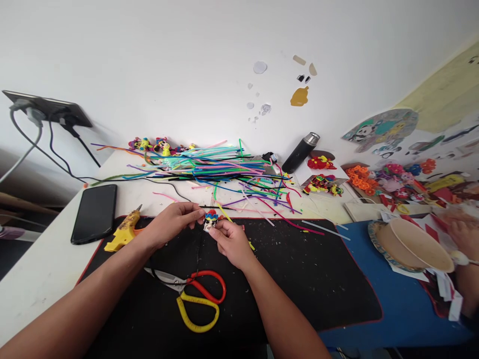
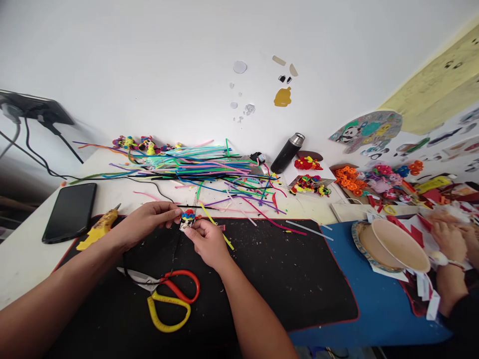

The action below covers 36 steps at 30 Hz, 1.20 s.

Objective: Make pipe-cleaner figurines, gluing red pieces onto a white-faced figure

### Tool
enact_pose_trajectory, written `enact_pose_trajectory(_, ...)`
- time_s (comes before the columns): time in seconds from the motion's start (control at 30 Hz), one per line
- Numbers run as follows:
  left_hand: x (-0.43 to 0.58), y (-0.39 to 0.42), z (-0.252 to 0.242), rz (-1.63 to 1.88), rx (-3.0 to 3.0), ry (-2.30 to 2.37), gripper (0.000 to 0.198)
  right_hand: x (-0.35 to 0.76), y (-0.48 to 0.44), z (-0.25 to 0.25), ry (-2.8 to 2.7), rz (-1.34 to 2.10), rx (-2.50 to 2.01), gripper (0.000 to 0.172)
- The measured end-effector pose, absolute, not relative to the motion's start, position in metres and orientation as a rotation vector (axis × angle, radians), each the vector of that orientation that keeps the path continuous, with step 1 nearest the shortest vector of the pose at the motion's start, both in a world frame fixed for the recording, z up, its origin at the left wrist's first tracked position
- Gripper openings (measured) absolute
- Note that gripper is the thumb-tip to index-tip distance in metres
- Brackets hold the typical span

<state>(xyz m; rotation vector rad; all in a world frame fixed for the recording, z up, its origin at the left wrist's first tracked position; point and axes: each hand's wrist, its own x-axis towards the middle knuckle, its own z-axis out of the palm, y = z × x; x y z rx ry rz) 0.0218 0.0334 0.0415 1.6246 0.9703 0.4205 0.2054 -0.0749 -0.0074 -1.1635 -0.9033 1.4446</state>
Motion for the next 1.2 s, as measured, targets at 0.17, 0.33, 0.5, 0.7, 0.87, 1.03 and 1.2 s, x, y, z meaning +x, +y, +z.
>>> enact_pose_trajectory(0.17, 0.02, 0.0345, 0.039, 0.372, 1.66, 0.994, 0.055, 0.2056, -0.075, -0.0073, -0.909, 1.461, -1.159, 0.043)
enact_pose_trajectory(0.33, 0.0189, 0.0354, 0.0373, 0.376, 1.662, 0.967, 0.051, 0.2061, -0.0751, -0.0065, -0.93, 1.454, -1.157, 0.041)
enact_pose_trajectory(0.5, 0.0186, 0.0364, 0.0363, 0.373, 1.663, 0.96, 0.051, 0.2065, -0.075, -0.0062, -0.938, 1.454, -1.162, 0.038)
enact_pose_trajectory(0.7, 0.0182, 0.0361, 0.0365, 0.377, 1.667, 0.959, 0.051, 0.207, -0.075, -0.0084, -0.953, 1.456, -1.165, 0.037)
enact_pose_trajectory(0.87, 0.0189, 0.0346, 0.0402, 0.386, 1.662, 0.964, 0.052, 0.2072, -0.076, -0.0086, -0.96, 1.456, -1.162, 0.037)
enact_pose_trajectory(1.03, 0.0197, 0.0346, 0.0406, 0.388, 1.658, 0.969, 0.052, 0.2068, -0.0767, -0.0072, -0.957, 1.462, -1.17, 0.038)
enact_pose_trajectory(1.2, 0.0168, 0.0361, 0.0365, 0.385, 1.688, 0.966, 0.049, 0.207, -0.0763, -0.0051, -0.958, 1.463, -1.183, 0.04)
